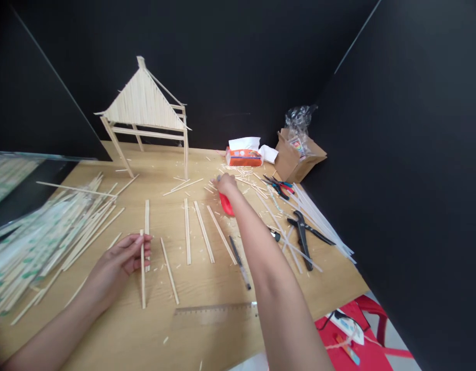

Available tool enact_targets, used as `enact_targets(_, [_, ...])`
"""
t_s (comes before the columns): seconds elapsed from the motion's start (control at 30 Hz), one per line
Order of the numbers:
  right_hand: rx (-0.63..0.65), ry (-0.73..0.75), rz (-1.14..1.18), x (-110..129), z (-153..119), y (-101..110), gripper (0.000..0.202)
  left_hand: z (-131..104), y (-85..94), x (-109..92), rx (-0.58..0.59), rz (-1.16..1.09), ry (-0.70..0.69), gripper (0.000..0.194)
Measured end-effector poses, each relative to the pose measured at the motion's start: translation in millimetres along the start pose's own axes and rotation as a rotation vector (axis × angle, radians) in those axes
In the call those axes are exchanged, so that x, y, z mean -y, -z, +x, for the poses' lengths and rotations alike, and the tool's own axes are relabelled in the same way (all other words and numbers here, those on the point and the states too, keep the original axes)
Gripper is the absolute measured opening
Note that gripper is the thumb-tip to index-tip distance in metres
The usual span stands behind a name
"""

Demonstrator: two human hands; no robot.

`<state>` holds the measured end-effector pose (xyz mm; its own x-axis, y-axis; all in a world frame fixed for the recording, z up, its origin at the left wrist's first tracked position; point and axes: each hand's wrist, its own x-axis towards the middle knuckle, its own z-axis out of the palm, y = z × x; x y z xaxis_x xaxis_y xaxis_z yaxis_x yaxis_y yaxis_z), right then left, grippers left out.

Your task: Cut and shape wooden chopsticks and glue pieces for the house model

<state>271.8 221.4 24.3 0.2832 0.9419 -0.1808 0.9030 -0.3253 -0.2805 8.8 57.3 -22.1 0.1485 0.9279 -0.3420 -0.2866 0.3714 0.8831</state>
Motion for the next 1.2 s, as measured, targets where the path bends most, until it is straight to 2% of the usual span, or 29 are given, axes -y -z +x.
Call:
enact_targets(0.07, [-0.05, 0.075, 0.019, -9, -5, 4, 0.032, 1, 0.1, -1, -0.006, -0.013, 0.012, 0.025])
enact_targets(0.13, [-0.058, 0.144, 0.027, -31, -15, 14, 0.032, 2, 0.8, 0, -0.003, -0.024, 0.025, 0.026])
enact_targets(0.3, [0.186, 0.271, -0.006, -126, -68, 44, 0.017, 5, 4.6, 4, -0.007, -0.005, 0.03, 0.029])
enact_targets(0.4, [0.232, 0.281, -0.02, -173, -103, 45, 0.035, 6, 6.3, 8, -0.011, 0.02, 0.026, 0.028])
enact_targets(0.47, [0.221, 0.284, -0.022, -189, -120, 37, 0.043, 6, 6.7, 10, -0.01, 0.035, 0.022, 0.027])
enact_targets(0.57, [0.189, 0.273, -0.031, -193, -131, 24, 0.049, 6, 6.0, 11, -0.016, 0.052, 0.018, 0.027])
enact_targets(0.67, [0.154, 0.254, -0.048, -188, -134, 18, 0.046, 5, 4.1, 10, -0.021, 0.062, 0.01, 0.027])
enact_targets(0.8, [0.094, 0.227, -0.112, -183, -138, 22, 0.039, 4, 0.3, 10, -0.048, 0.051, 0.012, 0.032])
enact_targets(1.03, [-0.114, 0.171, -0.347, -170, -153, 30, 0.037, 6, 1.9, 11, -0.07, 0.083, 0.03, 0.038])
enact_targets(1.2, [-0.215, 0.176, -0.511, -151, -159, 31, 0.06, 7, 3.8, 13, -0.062, 0.102, 0.029, 0.036])
